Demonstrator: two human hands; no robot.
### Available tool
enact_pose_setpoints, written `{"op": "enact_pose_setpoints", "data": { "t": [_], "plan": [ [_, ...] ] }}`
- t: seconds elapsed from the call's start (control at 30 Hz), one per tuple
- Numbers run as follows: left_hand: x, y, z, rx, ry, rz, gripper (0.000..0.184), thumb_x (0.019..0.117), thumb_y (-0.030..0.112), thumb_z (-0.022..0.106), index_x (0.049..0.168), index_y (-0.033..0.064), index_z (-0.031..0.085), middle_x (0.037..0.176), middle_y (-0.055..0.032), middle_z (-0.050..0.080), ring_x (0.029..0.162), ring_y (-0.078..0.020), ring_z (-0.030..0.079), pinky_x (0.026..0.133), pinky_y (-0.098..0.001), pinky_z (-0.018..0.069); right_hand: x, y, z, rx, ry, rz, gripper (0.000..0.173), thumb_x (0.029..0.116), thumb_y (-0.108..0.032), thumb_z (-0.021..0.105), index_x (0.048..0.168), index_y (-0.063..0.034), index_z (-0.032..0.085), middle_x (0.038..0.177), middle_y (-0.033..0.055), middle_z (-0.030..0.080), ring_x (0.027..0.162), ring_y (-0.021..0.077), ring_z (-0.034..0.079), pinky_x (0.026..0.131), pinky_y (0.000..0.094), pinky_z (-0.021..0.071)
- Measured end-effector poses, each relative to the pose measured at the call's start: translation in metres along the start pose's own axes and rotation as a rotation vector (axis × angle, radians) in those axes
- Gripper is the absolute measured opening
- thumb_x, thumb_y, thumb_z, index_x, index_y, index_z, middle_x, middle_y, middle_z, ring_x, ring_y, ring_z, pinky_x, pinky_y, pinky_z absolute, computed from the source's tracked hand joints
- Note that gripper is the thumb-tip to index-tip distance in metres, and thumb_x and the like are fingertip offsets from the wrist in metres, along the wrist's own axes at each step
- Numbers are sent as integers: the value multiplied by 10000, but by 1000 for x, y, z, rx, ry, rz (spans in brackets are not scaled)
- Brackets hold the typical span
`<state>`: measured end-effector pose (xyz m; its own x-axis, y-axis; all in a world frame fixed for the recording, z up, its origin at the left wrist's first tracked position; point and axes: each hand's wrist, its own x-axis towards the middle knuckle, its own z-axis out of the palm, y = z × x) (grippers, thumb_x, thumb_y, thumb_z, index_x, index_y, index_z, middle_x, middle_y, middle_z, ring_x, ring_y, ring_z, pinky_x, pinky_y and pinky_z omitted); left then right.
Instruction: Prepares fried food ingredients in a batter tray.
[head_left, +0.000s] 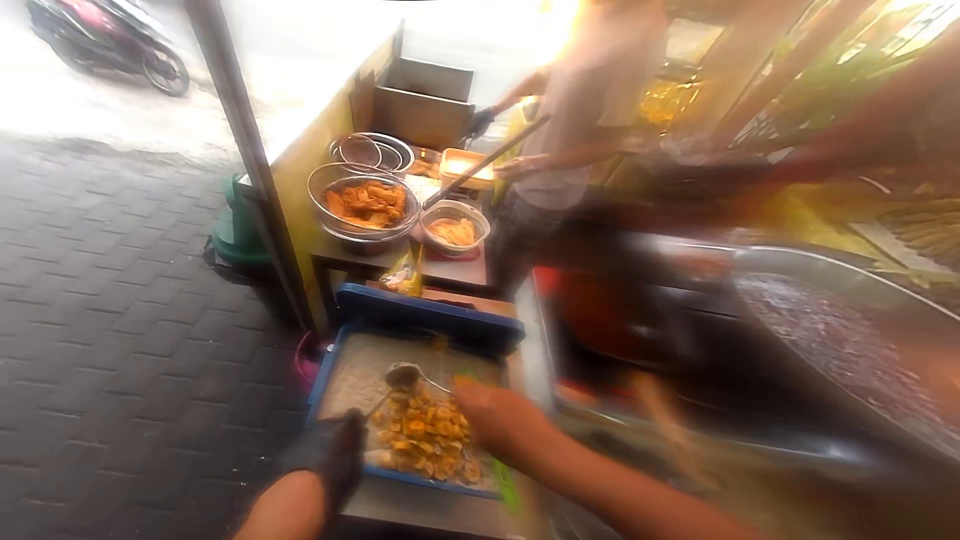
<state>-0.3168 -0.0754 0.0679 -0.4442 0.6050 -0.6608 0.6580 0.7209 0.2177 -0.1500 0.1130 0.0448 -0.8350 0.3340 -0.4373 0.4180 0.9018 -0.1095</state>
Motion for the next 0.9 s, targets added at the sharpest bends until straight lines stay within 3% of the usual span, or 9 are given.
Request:
{"op": "enact_pose_setpoints", "data": {
  "t": [0.2, 0.3, 0.43, 0.53, 0.63, 0.7, 0.8, 0.9],
  "plan": [
    [1, 7, 11, 30, -73, 6, 428, 1089, 354, 380, 1380, 119, 588, 1340, -238, 618, 1292, -425, 561, 1044, -637, 420, 12, 2, -13, -97, 19, 136, 325, 1020, -44, 480, 1333, -35, 570, 1206, 172, 658, 991, 359, 706, 780, 508, 587],
    [-1, 13, 11, 73, -123, -16, 420, 1091, 329, 374, 1373, 104, 589, 1358, -240, 608, 1313, -426, 547, 1057, -634, 413, 21, -16, -20, -93, -106, 258, 274, 1018, -24, 473, 1277, 5, 559, 1193, 214, 656, 1058, 398, 688, 813, 547, 575],
    [0, 26, 16, 32, -115, -63, 432, 1098, 342, 355, 1397, 113, 569, 1371, -237, 598, 1324, -411, 540, 1065, -613, 410, 17, -31, -13, -52, -229, 160, 265, 975, 32, 494, 1201, 61, 628, 1237, 255, 649, 1143, 438, 654, 877, 608, 554],
    [6, 34, 22, -6, -64, -47, 434, 1100, 337, 355, 1406, 118, 570, 1356, -224, 616, 1315, -392, 556, 1078, -586, 417, 21, -2, -15, 110, -200, 64, 190, 978, -76, 551, 1083, 23, 675, 1069, 244, 682, 1038, 426, 675, 840, 630, 543],
    [15, 19, 35, -44, 221, 165, 457, 1101, 357, 362, 1333, 77, 639, 1159, -235, 704, 1108, -394, 677, 953, -552, 515, 25, 43, -18, 311, -118, -21, 296, 1066, -210, 495, 998, -28, 718, 890, 147, 681, 860, 296, 671, 791, 511, 539],
    [2, 25, 11, -168, 136, 112, 470, 1109, 325, 346, 1466, 84, 534, 1346, -248, 619, 1276, -406, 582, 1090, -581, 416, 14, 60, -23, 444, 17, -44, 323, 1085, -233, 491, 949, -60, 727, 791, 81, 651, 734, 204, 629, 708, 424, 522],
    [-15, 10, -8, -179, 197, 115, 468, 1083, 374, 373, 1397, 111, 598, 1305, -220, 645, 1233, -384, 608, 1047, -601, 434, -3, 60, -30, 446, 173, -39, 300, 1091, -266, 489, 1075, -120, 751, 871, 39, 708, 795, 159, 674, 759, 400, 564],
    [-25, 4, -17, -76, 107, 70, 465, 1081, 394, 379, 1358, 104, 615, 1311, -222, 635, 1252, -386, 587, 1045, -607, 419, -2, 46, -21, 270, 135, 17, 328, 1097, -307, 436, 1211, -140, 694, 1006, 100, 726, 951, 270, 714, 842, 513, 576]
  ]
}}
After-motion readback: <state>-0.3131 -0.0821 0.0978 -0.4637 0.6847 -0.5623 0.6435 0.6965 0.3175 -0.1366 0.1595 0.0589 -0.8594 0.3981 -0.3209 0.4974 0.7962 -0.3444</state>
